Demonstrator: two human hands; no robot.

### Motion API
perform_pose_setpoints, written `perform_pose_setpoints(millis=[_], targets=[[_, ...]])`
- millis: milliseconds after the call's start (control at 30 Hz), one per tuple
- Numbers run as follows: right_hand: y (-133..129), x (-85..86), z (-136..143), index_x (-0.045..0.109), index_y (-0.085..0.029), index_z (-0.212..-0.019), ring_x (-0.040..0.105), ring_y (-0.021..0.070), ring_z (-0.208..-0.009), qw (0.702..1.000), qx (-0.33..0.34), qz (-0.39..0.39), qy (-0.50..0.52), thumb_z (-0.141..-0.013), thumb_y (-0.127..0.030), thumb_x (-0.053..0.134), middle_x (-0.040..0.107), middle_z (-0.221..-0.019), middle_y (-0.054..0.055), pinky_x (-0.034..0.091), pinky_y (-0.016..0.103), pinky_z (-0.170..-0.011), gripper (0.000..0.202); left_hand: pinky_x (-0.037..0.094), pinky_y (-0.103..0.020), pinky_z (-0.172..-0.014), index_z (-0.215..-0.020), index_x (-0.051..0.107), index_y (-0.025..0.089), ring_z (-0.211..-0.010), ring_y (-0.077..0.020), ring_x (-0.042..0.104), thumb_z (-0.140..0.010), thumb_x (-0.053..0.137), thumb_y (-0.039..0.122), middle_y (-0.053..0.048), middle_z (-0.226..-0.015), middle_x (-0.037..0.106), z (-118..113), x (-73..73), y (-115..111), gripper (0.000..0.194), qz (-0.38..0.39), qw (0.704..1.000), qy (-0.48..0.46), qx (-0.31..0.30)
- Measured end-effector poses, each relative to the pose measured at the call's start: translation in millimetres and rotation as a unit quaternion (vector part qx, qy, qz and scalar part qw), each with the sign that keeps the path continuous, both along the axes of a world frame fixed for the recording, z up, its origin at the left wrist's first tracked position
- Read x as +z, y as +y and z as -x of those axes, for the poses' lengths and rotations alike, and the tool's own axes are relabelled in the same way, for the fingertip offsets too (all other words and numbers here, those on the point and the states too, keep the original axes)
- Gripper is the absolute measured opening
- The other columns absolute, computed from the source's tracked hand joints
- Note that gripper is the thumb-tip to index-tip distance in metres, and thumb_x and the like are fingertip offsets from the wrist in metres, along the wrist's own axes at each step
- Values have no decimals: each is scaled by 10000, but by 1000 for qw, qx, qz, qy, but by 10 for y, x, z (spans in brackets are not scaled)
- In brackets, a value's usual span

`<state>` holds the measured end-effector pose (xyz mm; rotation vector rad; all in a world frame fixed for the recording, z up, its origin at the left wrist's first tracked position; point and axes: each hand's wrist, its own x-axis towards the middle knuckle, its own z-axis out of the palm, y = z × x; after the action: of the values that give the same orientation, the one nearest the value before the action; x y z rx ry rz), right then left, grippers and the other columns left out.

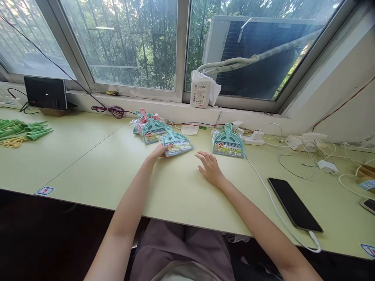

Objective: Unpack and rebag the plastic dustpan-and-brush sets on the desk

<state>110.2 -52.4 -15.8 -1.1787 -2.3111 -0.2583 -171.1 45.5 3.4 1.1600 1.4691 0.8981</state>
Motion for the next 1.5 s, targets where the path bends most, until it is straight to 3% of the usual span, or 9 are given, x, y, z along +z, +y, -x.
perform_pose_setpoints(millis=[133,267,433,667,900,1200,1367,1500], targets=[[51,-4,-62,393,-276,-1439,400,253,-1336,1000,-14,-3,-10,-883,-203,550,483,-1462,61,293,444,-1083,582,500,-261,-633,-1085,503,205,-824,-183,654,-563,566,84,-42,-1001,663,-550,-65,-213,540,-52,991,-100,-70],[24,26,-6,478,-327,-1382,467,225,-1269,998,-2,-38,-40,-897,-135,530,577,-1375,27,242,441,-1088,524,503,-272,-693,-1059,537,207,-897,-201,648,-528,568,57,-29,-1005,678,-811,-117,-399,552,-53,968,-202,-139],[8,38,51,556,-281,-1309,535,201,-1171,996,12,-61,-59,-930,-100,473,638,-1284,45,304,400,-1010,428,492,-292,-731,-983,563,186,-861,-200,646,-516,582,41,-22,-926,693,-826,-99,-443,490,-58,953,-264,-137],[27,-1,55,592,-259,-1283,549,225,-1142,999,17,-13,-48,-906,-71,466,632,-1254,76,393,375,-928,440,504,-329,-771,-1019,569,169,-853,-218,660,-556,650,60,-37,-918,712,-848,-130,-367,483,-55,948,-283,-136],[7,-5,84,548,-263,-1331,520,238,-1205,1000,11,6,-26,-881,-42,440,607,-1301,77,391,384,-955,513,532,-351,-779,-1143,581,187,-806,-205,682,-700,744,333,-74,-1000,713,-802,-142,-335,494,-33,955,-264,-130],[-26,15,102,422,-240,-1435,539,246,-1103,1000,-4,14,-8,-867,-81,479,627,-1274,74,354,387,-901,592,520,-361,-858,-1206,563,192,-970,-247,674,-628,814,246,-82,-1094,703,-787,-122,-368,632,-76,939,-287,-173],[-40,27,93,498,-245,-1381,530,253,-1076,1000,-1,17,-7,-865,-79,482,632,-1231,78,351,393,-878,542,477,-362,-930,-1234,562,198,-1084,-262,628,-606,847,202,-68,-1127,695,-775,-105,-408,690,-135,936,-245,-214],[-47,40,75,525,-258,-1357,523,257,-1094,1000,5,17,-2,-886,-120,506,625,-1220,81,354,408,-913,491,486,-373,-898,-1240,554,183,-1049,-276,641,-556,871,194,-79,-1111,702,-779,-85,-430,754,-138,934,-245,-219]])
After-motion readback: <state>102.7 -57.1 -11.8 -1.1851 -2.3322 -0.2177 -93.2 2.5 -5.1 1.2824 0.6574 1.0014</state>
